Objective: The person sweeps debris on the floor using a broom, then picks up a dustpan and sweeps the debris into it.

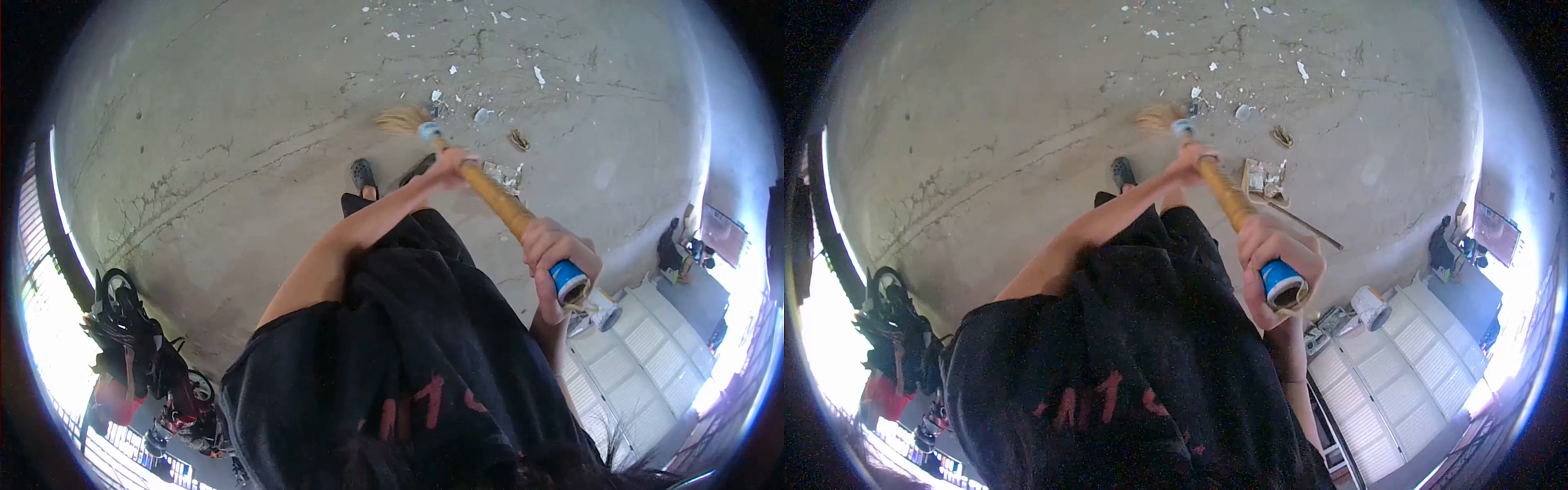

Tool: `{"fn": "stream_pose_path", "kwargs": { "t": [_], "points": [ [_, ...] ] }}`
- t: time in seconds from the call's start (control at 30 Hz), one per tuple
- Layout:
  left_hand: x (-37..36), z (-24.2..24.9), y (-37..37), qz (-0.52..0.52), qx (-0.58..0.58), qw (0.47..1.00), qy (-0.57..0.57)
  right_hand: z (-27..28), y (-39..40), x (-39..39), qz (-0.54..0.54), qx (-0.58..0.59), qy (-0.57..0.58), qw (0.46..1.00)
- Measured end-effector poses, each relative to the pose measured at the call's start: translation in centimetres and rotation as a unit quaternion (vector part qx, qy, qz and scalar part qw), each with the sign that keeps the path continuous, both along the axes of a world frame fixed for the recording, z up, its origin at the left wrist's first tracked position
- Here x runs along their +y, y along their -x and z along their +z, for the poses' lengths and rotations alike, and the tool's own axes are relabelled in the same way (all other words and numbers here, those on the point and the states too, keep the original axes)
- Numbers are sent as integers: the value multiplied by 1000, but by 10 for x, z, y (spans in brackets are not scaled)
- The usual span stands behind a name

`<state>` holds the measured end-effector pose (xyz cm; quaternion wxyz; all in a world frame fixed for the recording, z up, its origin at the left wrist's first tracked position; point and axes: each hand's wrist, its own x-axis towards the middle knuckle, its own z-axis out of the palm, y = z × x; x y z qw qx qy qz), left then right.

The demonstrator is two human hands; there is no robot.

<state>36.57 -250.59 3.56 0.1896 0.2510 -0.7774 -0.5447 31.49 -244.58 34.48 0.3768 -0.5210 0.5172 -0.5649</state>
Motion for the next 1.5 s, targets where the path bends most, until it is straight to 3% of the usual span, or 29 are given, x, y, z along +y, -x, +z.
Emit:
{"fn": "stream_pose_path", "kwargs": {
  "t": [0.07, 0.2, 0.23, 0.3, 0.4, 0.43, 0.5, 0.6, 0.67, 0.8, 0.87, 0.93, 1.0, 1.07, 1.13, 1.17, 1.27, 1.33, 1.4, 1.47, 1.5],
  "points": [
    [0, 3, 40, -16, 26, 999, 16, -3, 5, 6, -13, 106, 23, 994],
    [0, -5, 86, -66, -27, 996, 58, -10, 35, 23, -65, 150, 51, 985],
    [4, 10, 82, -63, 8, 997, 36, 2, 29, 25, -163, 137, 84, 973],
    [12, 51, 63, -72, 40, 996, 16, 10, 77, 43, 31, 1, 212, 977],
    [20, 97, 15, -11, 47, 997, 52, 44, 85, 56, 35, -54, 138, 988],
    [20, 94, 4, -2, 32, 998, 52, 31, 92, 58, 38, -88, 144, 985],
    [20, 79, -17, -17, -49, 997, 56, -4, 83, 69, -85, -129, 60, 986],
    [32, -1, -23, -12, -38, 998, -47, -30, 56, 54, -77, -138, 35, 987],
    [31, 16, -7, -36, -36, 997, -60, -23, 49, 51, -66, -49, 30, 996],
    [41, 16, 67, -75, 120, 990, 31, 13, 60, 58, -87, 6, 33, 996],
    [52, 17, 108, -71, 131, 985, -87, 7, 60, 59, -88, 68, 45, 993],
    [54, 8, 131, -85, 154, 977, -120, -5, 66, 56, -38, 217, 0, 975],
    [61, 4, 172, -113, 195, 957, -186, -7, 76, 61, -14, 259, -8, 966],
    [75, 2, 214, -136, 233, 929, -252, 13, 83, 68, -162, 331, 44, 929],
    [82, -3, 233, -161, 265, 897, -314, 35, 98, 87, -228, 262, 101, 932],
    [53, 67, 190, -159, 123, 979, 38, 48, 107, 90, -181, 200, 130, 954],
    [29, 97, 136, -164, 105, 975, 109, 64, 136, 95, -79, 93, 164, 979],
    [9, 103, 88, -113, 66, 986, 101, 52, 143, 88, -21, 48, 170, 984],
    [-13, 86, 42, -61, -18, 991, 122, 14, 132, 74, -81, -53, 133, 986],
    [-42, 76, -6, -43, -144, 983, 109, -41, 125, 50, -1, -153, 142, 978],
    [-54, 75, -26, -19, -209, 972, 107, -54, 113, 36, 11, -196, 84, 977]
  ]
}}
